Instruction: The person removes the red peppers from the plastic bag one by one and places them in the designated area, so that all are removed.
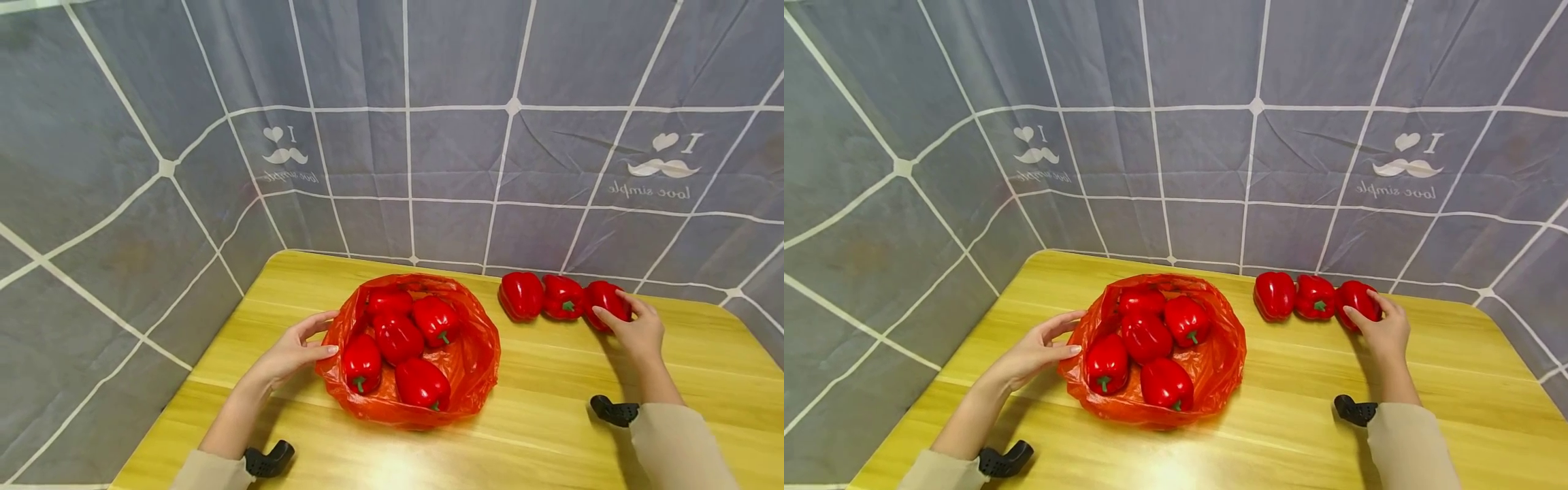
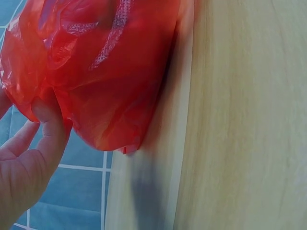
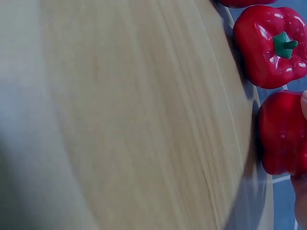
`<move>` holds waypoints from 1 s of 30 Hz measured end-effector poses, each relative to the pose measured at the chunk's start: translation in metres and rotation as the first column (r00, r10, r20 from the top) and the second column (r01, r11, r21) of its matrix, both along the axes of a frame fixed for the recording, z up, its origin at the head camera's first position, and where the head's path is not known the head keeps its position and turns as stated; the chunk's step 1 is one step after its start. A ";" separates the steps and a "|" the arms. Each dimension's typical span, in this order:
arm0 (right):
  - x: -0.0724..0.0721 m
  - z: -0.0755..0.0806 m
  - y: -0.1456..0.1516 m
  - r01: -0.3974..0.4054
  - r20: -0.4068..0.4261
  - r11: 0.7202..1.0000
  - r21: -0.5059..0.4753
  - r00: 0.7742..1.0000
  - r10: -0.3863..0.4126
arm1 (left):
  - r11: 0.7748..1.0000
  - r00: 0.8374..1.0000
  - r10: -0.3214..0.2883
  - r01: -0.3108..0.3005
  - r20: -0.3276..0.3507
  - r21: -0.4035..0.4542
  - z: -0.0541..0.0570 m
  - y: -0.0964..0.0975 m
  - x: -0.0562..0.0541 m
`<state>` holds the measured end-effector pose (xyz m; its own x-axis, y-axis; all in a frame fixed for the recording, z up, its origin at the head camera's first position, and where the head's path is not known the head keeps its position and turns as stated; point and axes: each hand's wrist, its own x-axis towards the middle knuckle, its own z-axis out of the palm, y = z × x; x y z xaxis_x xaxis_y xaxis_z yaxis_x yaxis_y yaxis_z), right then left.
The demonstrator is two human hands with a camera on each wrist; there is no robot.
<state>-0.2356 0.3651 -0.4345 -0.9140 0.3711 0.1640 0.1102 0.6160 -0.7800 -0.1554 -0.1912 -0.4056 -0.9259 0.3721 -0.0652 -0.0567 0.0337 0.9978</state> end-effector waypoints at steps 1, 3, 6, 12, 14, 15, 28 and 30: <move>-0.001 0.000 0.001 -0.004 0.002 1.000 0.000 1.000 0.004 | 1.000 1.000 -0.002 0.002 0.000 0.000 -0.001 0.000 0.000; -0.003 0.000 0.002 -0.007 0.000 1.000 0.009 1.000 0.007 | 1.000 1.000 -0.004 0.004 0.001 0.002 -0.002 0.001 0.000; -0.005 0.000 0.003 -0.013 -0.009 0.999 0.037 1.000 0.013 | 1.000 1.000 -0.007 0.007 -0.007 0.006 -0.002 0.002 -0.001; -0.008 0.001 0.004 -0.031 -0.036 0.997 0.070 0.999 0.034 | 1.000 1.000 -0.007 0.007 -0.012 0.002 -0.001 0.001 0.000; -0.008 0.001 0.003 -0.039 -0.039 0.997 0.072 0.998 0.042 | 1.000 1.000 -0.007 0.007 -0.011 0.001 -0.001 0.000 0.000; -0.008 0.001 0.004 -0.046 -0.040 0.996 0.071 0.998 0.049 | 1.000 1.000 -0.007 0.007 -0.010 0.002 -0.001 0.000 0.000; 0.013 0.020 0.016 -0.113 -0.004 0.994 0.005 0.994 0.113 | 1.000 1.000 0.001 -0.001 -0.007 0.018 -0.002 0.001 -0.001; 0.017 0.026 0.015 -0.135 -0.001 0.990 -0.027 0.991 0.135 | 1.000 1.000 0.003 -0.003 -0.007 0.021 -0.001 0.001 -0.001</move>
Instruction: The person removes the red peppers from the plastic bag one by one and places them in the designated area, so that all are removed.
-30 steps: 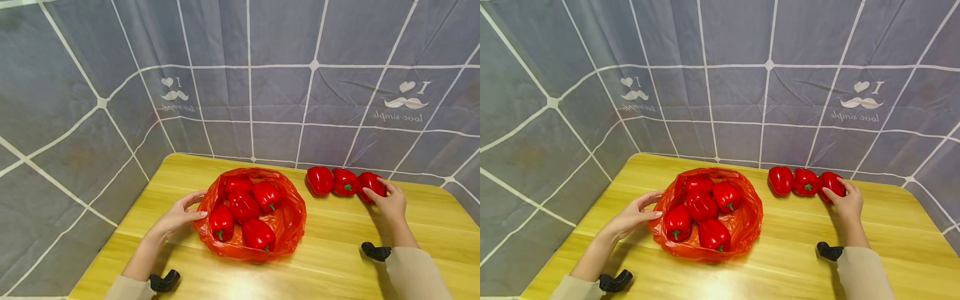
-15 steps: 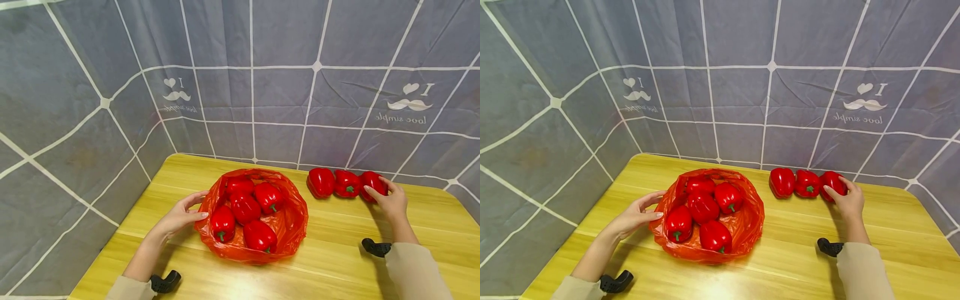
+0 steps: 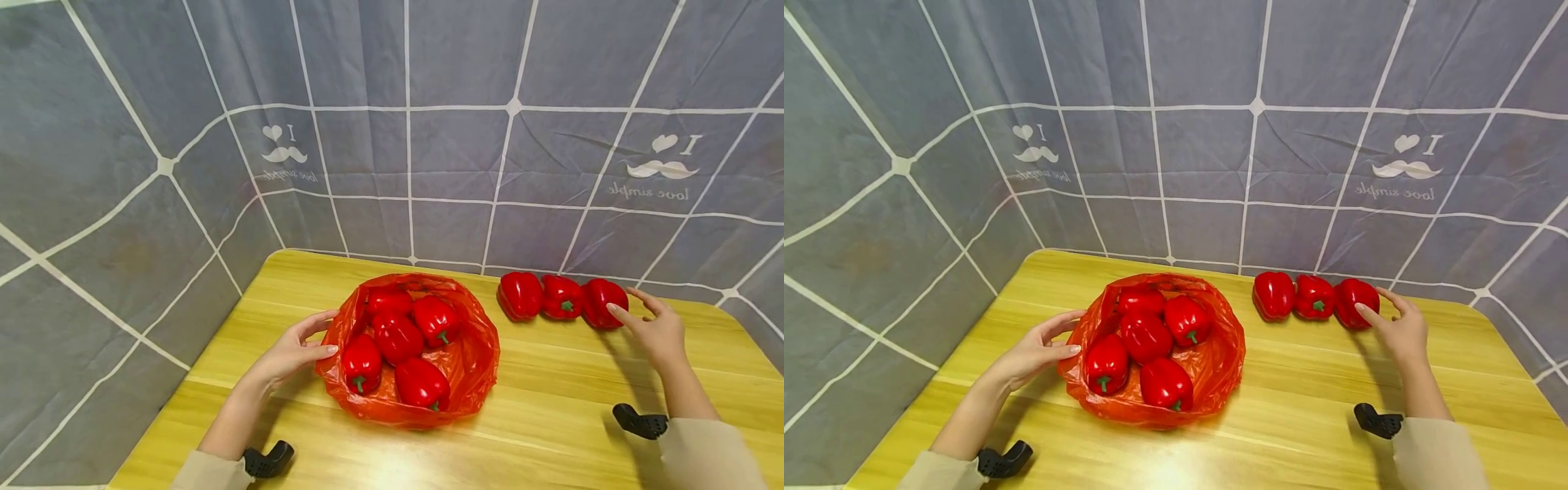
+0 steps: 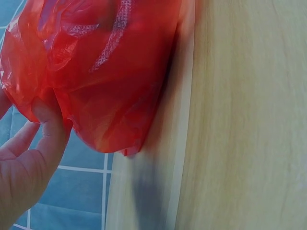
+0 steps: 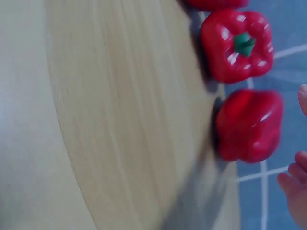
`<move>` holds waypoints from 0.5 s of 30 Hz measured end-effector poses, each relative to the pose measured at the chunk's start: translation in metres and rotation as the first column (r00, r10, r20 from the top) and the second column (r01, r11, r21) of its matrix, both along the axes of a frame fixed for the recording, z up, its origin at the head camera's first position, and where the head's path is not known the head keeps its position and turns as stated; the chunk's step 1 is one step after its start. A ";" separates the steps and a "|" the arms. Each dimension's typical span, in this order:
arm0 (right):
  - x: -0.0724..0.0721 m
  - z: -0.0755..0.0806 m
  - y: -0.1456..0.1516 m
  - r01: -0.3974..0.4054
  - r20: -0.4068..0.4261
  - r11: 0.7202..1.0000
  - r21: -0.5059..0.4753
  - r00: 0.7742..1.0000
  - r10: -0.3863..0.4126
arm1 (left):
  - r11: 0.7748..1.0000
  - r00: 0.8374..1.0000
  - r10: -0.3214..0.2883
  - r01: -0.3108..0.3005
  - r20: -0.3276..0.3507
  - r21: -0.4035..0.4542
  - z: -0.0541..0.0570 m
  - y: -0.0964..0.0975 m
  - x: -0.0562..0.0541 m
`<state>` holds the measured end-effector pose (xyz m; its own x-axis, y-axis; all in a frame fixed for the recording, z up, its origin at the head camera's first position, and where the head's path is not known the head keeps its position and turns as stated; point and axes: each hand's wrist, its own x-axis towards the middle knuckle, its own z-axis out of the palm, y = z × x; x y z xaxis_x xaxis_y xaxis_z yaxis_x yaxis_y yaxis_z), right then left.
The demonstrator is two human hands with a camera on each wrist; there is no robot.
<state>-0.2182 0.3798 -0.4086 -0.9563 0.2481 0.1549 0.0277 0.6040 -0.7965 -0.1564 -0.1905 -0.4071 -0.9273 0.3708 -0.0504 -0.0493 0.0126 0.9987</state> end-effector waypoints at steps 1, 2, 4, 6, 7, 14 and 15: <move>0.002 0.003 -0.001 -0.015 0.005 1.000 -0.009 1.000 0.015 | 1.000 1.000 0.000 0.000 0.000 0.002 0.000 0.000 0.000; 0.004 0.006 -0.002 -0.027 0.007 0.999 -0.033 1.000 0.028 | 1.000 1.000 -0.001 0.001 0.001 0.003 0.000 0.000 0.000; 0.007 0.013 -0.006 -0.065 -0.004 0.994 -0.086 0.998 0.065 | 1.000 1.000 0.000 0.000 0.004 0.009 -0.001 0.000 0.000; 0.012 0.021 -0.012 -0.112 -0.022 0.983 -0.144 0.994 0.110 | 1.000 1.000 0.001 -0.001 0.006 0.010 -0.001 0.000 0.000; 0.014 0.024 -0.015 -0.136 -0.034 0.976 -0.168 0.991 0.132 | 1.000 1.000 0.001 -0.001 0.008 0.010 -0.001 0.001 -0.001; 0.033 0.048 -0.055 -0.332 -0.111 0.913 -0.237 0.943 0.314 | 1.000 1.000 0.000 0.000 0.021 -0.001 0.000 0.001 -0.002; 0.035 0.050 -0.061 -0.364 -0.126 0.899 -0.244 0.931 0.342 | 1.000 1.000 0.000 0.001 0.021 -0.002 0.001 0.001 -0.002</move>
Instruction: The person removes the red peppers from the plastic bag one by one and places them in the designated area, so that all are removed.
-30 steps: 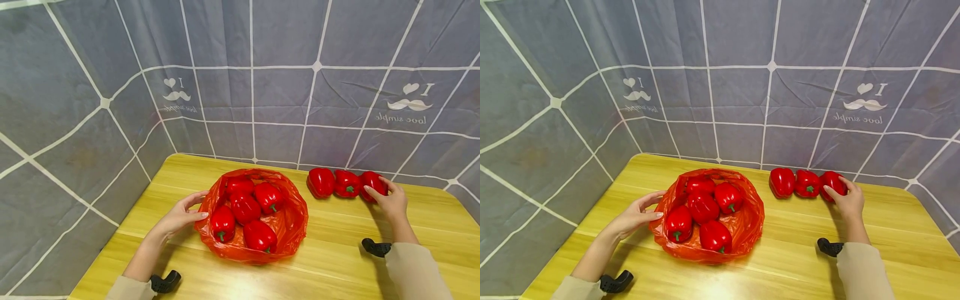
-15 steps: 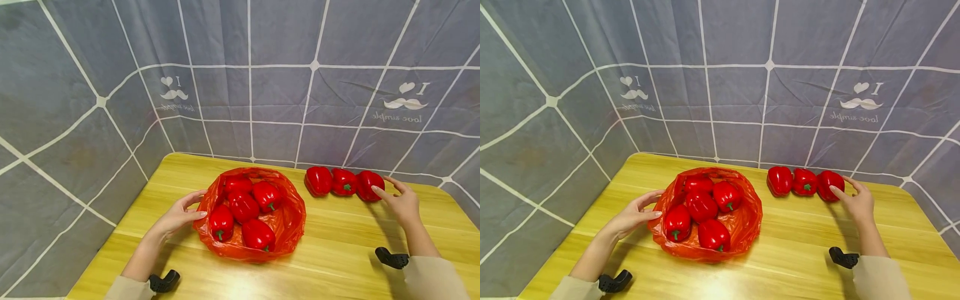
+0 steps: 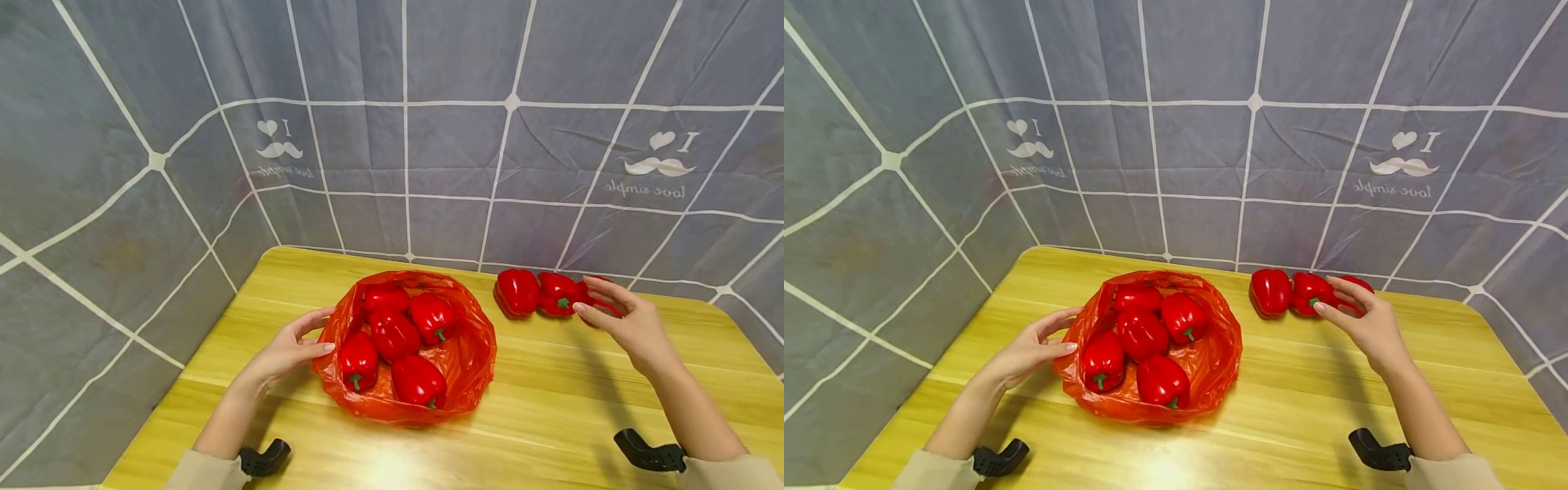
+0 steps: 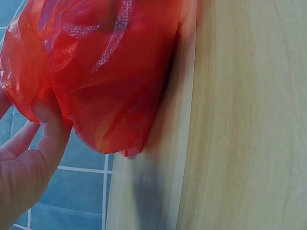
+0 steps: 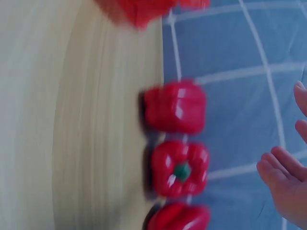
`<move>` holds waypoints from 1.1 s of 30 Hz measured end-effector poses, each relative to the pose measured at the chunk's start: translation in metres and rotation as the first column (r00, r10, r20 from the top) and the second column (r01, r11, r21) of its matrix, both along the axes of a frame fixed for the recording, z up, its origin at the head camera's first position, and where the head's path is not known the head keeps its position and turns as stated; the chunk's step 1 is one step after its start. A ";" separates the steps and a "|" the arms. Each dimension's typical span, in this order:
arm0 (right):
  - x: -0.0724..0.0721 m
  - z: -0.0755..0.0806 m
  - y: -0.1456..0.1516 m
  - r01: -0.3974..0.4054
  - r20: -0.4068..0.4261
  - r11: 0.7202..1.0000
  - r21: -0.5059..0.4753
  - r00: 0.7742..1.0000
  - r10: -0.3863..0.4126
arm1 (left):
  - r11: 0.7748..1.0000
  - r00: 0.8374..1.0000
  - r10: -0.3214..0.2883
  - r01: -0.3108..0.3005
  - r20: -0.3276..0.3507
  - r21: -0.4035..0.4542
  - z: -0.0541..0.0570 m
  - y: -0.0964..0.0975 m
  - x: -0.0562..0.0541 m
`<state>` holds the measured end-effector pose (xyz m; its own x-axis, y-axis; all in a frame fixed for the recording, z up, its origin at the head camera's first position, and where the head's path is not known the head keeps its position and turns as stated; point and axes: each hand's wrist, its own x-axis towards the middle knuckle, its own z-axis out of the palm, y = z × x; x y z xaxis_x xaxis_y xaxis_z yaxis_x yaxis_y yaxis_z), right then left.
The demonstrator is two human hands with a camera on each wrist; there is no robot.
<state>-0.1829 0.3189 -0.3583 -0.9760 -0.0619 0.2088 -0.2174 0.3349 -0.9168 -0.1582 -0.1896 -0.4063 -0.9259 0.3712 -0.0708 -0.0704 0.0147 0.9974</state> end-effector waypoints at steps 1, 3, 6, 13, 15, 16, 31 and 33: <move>0.003 0.001 -0.006 -0.034 -0.009 0.999 -0.015 0.999 0.033 | 1.000 1.000 0.000 0.000 0.002 0.000 0.000 0.000 0.000; 0.008 0.004 -0.017 -0.077 -0.020 0.997 -0.001 0.997 0.077 | 1.000 1.000 -0.001 0.001 0.002 -0.004 0.000 0.000 0.001; 0.014 0.008 -0.034 -0.124 -0.030 0.991 0.053 0.992 0.125 | 1.000 1.000 -0.001 0.001 0.001 -0.012 0.001 0.000 0.001; 0.027 0.013 -0.070 -0.198 -0.039 0.973 0.117 0.978 0.204 | 1.000 1.000 0.002 -0.002 -0.003 -0.013 0.000 -0.001 0.001; 0.029 0.012 -0.077 -0.230 -0.041 0.968 0.099 0.971 0.235 | 1.000 1.000 0.002 -0.003 -0.007 -0.013 0.000 -0.001 0.001; 0.029 0.011 -0.080 -0.246 -0.041 0.965 0.089 0.967 0.251 | 1.000 1.000 0.003 -0.003 -0.009 -0.014 0.000 -0.001 0.001; 0.030 -0.012 -0.131 -0.395 -0.017 0.916 0.070 0.917 0.397 | 1.000 1.000 -0.005 0.005 -0.024 -0.018 -0.002 -0.001 0.001; 0.031 -0.015 -0.137 -0.422 -0.019 0.904 0.067 0.905 0.424 | 1.000 1.000 -0.004 0.004 -0.022 -0.015 -0.003 -0.001 0.001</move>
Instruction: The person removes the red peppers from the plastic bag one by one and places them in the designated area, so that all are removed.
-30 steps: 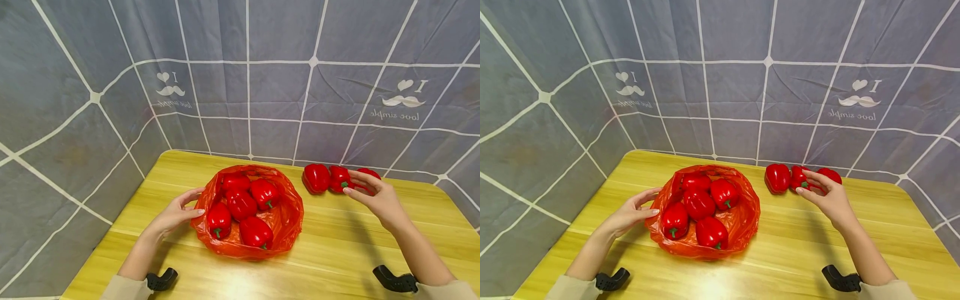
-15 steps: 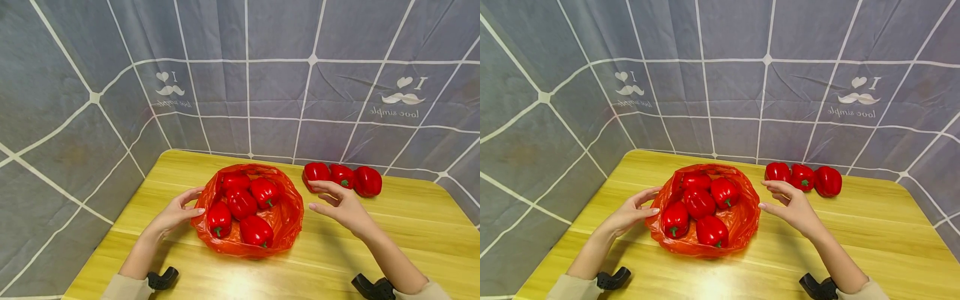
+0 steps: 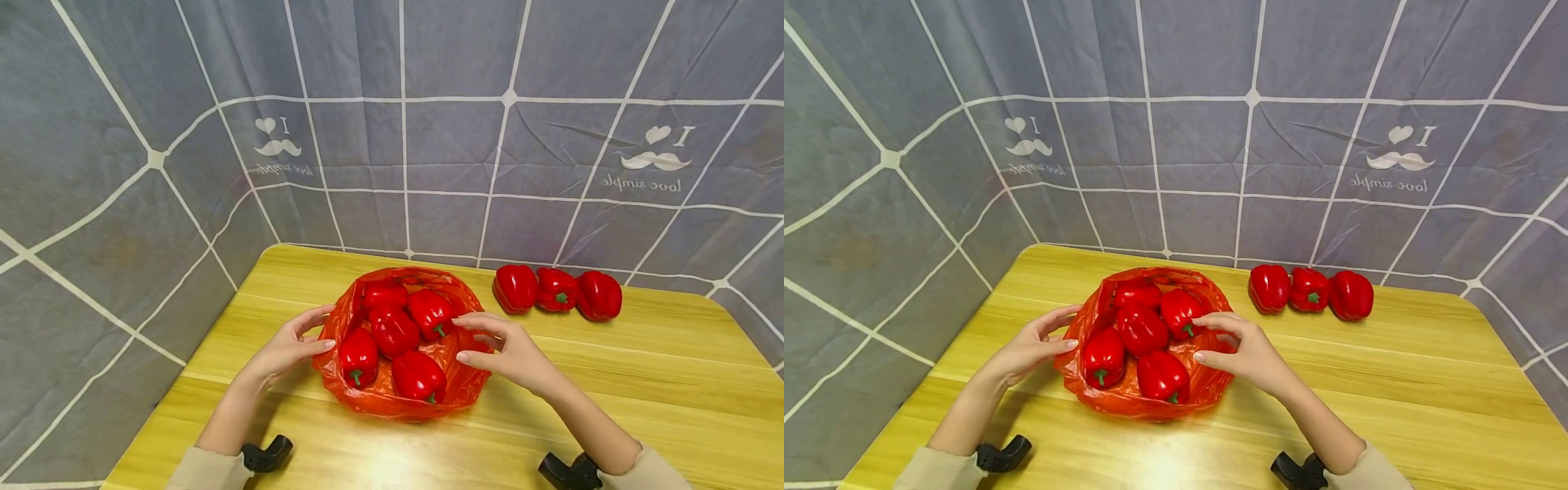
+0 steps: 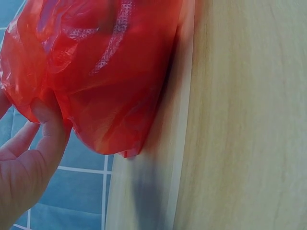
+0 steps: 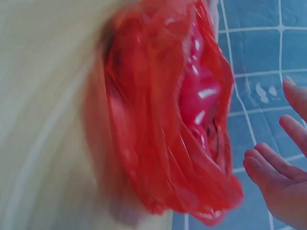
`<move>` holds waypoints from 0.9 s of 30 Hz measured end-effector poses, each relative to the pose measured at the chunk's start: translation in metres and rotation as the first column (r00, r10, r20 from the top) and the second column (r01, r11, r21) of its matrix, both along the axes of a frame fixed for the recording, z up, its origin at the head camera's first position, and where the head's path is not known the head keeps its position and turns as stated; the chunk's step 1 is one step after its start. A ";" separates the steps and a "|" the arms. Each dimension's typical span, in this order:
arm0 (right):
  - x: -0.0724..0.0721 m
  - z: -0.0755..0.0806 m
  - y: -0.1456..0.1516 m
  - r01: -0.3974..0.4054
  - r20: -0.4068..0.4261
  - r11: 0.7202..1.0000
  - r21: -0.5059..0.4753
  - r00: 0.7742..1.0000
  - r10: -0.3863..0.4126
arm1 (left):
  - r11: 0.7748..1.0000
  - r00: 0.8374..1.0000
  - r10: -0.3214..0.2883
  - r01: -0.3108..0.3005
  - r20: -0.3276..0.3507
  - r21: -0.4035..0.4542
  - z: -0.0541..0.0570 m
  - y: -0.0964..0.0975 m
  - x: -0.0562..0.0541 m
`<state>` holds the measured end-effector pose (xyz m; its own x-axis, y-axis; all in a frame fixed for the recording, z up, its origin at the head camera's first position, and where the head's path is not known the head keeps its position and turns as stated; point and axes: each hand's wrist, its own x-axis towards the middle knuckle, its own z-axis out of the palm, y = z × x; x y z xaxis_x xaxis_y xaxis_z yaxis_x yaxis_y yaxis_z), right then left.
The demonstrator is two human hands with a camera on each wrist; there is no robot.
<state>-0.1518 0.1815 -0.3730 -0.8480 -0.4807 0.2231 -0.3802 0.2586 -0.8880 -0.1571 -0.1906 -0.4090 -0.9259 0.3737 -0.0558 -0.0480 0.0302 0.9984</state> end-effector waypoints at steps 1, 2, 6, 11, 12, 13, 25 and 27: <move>0.000 -0.002 -0.003 -0.013 -0.003 1.000 0.000 1.000 0.013 | 1.000 1.000 0.001 -0.001 0.001 0.002 0.000 0.000 0.000; 0.000 -0.003 -0.006 -0.024 -0.004 1.000 0.005 1.000 0.024 | 1.000 1.000 0.001 -0.001 0.002 0.003 0.000 0.000 0.000; 0.001 -0.008 -0.016 -0.048 0.014 0.998 0.028 0.999 0.048 | 1.000 1.000 0.005 -0.006 0.006 0.002 0.000 0.000 0.000; 0.002 -0.014 -0.026 -0.056 0.026 0.996 0.076 0.998 0.054 | 1.000 1.000 0.006 -0.006 0.010 -0.002 0.000 0.000 0.000; 0.002 -0.016 -0.028 -0.062 0.026 0.995 0.081 0.998 0.060 | 1.000 1.000 0.005 -0.005 0.010 -0.001 0.000 0.000 0.000; 0.002 -0.018 -0.029 -0.065 0.031 0.994 0.089 0.998 0.063 | 1.000 1.000 0.005 -0.005 0.010 0.000 0.000 0.000 0.000; 0.003 -0.031 -0.041 -0.089 0.037 0.986 0.138 0.996 0.085 | 1.000 1.000 0.005 -0.005 0.009 0.005 0.001 0.001 0.000; 0.003 -0.032 -0.042 -0.089 0.028 0.985 0.150 0.996 0.085 | 1.000 1.000 0.005 -0.005 0.010 0.003 0.001 0.001 0.000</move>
